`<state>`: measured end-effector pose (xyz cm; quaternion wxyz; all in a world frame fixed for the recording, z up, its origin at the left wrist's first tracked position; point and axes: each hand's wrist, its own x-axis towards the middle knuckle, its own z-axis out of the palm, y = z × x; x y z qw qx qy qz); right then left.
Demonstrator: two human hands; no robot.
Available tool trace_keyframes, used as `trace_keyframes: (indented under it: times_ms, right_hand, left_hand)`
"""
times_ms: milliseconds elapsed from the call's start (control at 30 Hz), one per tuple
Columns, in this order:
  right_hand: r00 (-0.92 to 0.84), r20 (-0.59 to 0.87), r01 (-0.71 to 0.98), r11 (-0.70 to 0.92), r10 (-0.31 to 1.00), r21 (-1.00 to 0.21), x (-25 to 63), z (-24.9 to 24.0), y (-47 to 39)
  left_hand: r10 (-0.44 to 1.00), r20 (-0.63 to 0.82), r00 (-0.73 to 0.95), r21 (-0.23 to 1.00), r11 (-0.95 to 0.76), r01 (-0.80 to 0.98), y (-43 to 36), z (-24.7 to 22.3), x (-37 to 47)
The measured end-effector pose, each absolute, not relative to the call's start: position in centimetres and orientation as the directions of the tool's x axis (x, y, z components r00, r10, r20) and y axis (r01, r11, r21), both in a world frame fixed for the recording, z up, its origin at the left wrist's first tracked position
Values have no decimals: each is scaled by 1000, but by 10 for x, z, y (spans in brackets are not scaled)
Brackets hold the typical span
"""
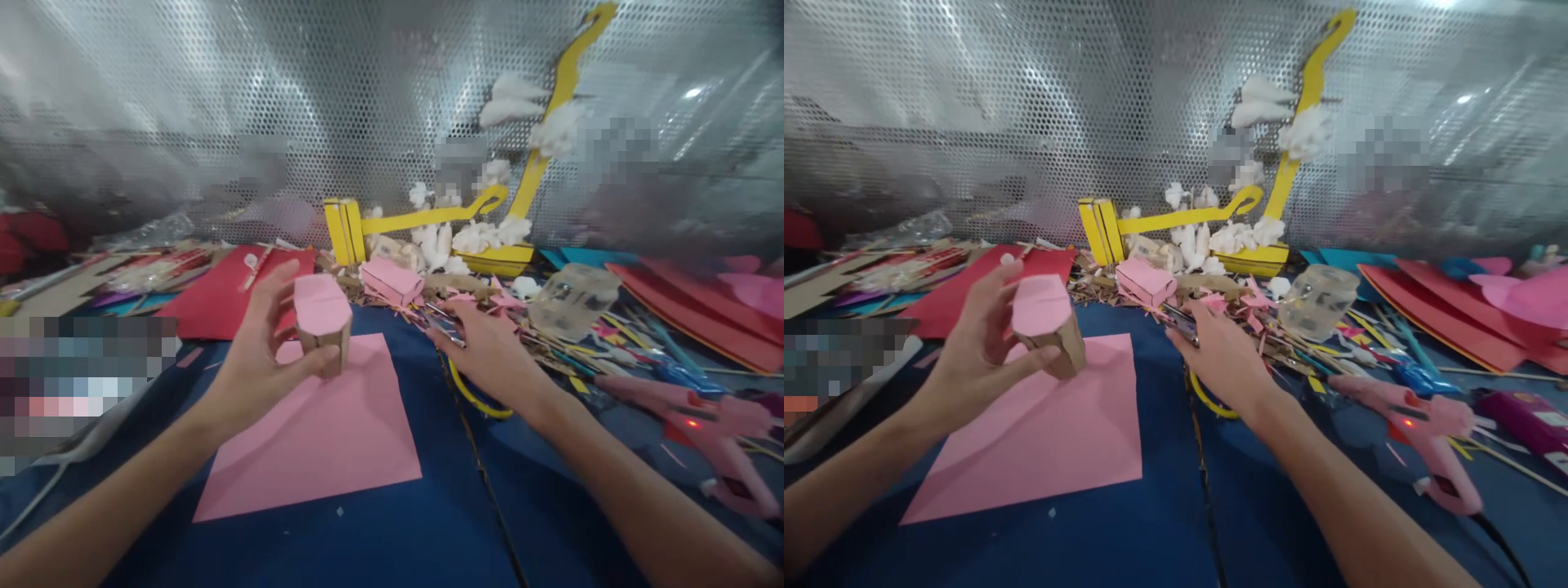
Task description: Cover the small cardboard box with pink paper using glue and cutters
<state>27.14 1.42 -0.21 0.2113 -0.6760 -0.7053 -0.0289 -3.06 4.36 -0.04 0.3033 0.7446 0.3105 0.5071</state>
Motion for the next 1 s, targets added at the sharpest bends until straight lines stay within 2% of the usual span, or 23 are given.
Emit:
trace_keyframes:
  times_ms: [133,333,433,533,733,867,1000]
  right_hand:
    - [-128,347,883,266,929,-388,260,-12,11]
    - [-184,462,803,404,868,-438,239,-13,2]
    - [-264,460,725,489,848,-484,228,0,-9]
    - [-276,443,657,504,853,-561,215,12,-19]
    - [-221,409,420,465,885,-779,201,9,-15]
    - [-216,433,380,484,875,-788,202,-1,-10]
    - [-111,472,457,467,875,-757,207,-4,-8]
  left_hand:
    - [818,494,294,806,-558,198,38,-2,-27]
    - [853,459,249,838,-509,198,38,-3,-26]
    - [860,428,278,844,-490,218,36,2,-27]
    - [837,421,350,821,-516,245,34,7,-29]
    - [810,457,368,763,-569,306,32,3,-32]
    - [816,398,419,840,-508,190,34,-3,-30]
    - [835,329,442,910,-406,88,38,-2,-28]
